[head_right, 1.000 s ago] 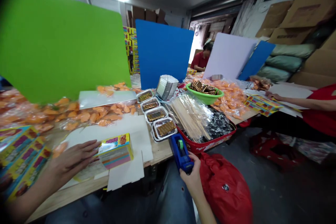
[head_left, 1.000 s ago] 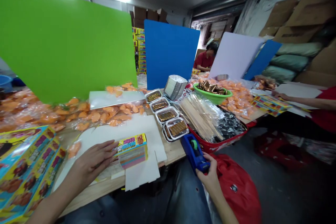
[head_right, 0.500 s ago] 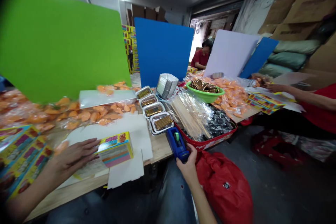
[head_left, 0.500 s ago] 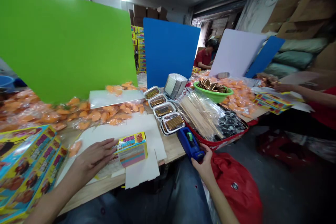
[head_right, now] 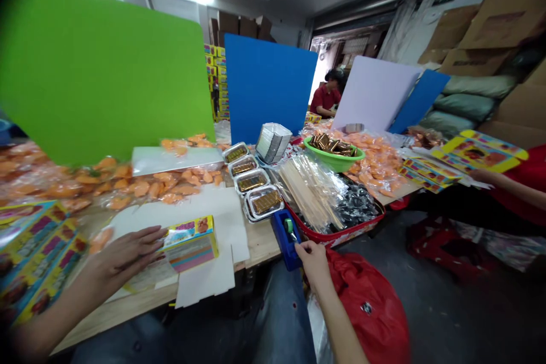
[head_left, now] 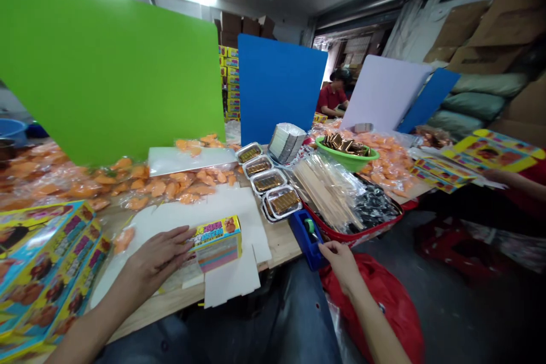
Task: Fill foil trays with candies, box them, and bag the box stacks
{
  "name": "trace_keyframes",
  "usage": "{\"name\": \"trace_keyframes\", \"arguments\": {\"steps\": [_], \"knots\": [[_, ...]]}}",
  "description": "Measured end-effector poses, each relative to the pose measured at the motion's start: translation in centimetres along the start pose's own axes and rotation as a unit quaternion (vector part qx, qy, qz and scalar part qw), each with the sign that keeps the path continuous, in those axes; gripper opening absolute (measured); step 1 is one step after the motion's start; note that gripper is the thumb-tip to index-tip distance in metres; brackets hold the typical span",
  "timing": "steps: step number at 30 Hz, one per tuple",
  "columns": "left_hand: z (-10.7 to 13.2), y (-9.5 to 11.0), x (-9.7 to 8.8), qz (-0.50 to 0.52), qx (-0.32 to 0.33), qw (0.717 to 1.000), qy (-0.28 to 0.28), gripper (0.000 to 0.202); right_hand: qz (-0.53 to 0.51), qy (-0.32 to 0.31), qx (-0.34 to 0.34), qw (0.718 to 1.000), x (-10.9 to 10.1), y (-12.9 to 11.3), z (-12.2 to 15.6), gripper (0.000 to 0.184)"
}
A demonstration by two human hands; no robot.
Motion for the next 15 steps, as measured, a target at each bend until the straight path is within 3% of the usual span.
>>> {"name": "trace_keyframes", "arguments": {"steps": [3, 7, 15], "knots": [[0.1, -0.1, 0.0, 0.011, 0.0, 1.0, 0.007, 0.023, -0.075, -0.034, 0.059, 0.995, 0.8, 0.3, 0.7, 0.033], [0.0, 0.0, 0.0, 0.007, -0.004, 1.0, 0.001, 0.024, -0.154, -0.002, 0.122, 0.981, 0.6, 0.8, 1.9, 0.033], [-0.2, 0.0, 0.0, 0.003, -0.018, 1.0, -0.007, 0.026, -0.268, 0.034, 0.143, 0.952, -0.3, 1.1, 2.7, 0.033]]}}
Point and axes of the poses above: each hand's wrist, its own z-axis away from the middle knuckle, its own x-axis out of the palm, y = z × x, the point moved 8 cm from there along -z, towards the middle knuckle, and after that the axes turned 15 degrees about z, right-handed, at the moved point
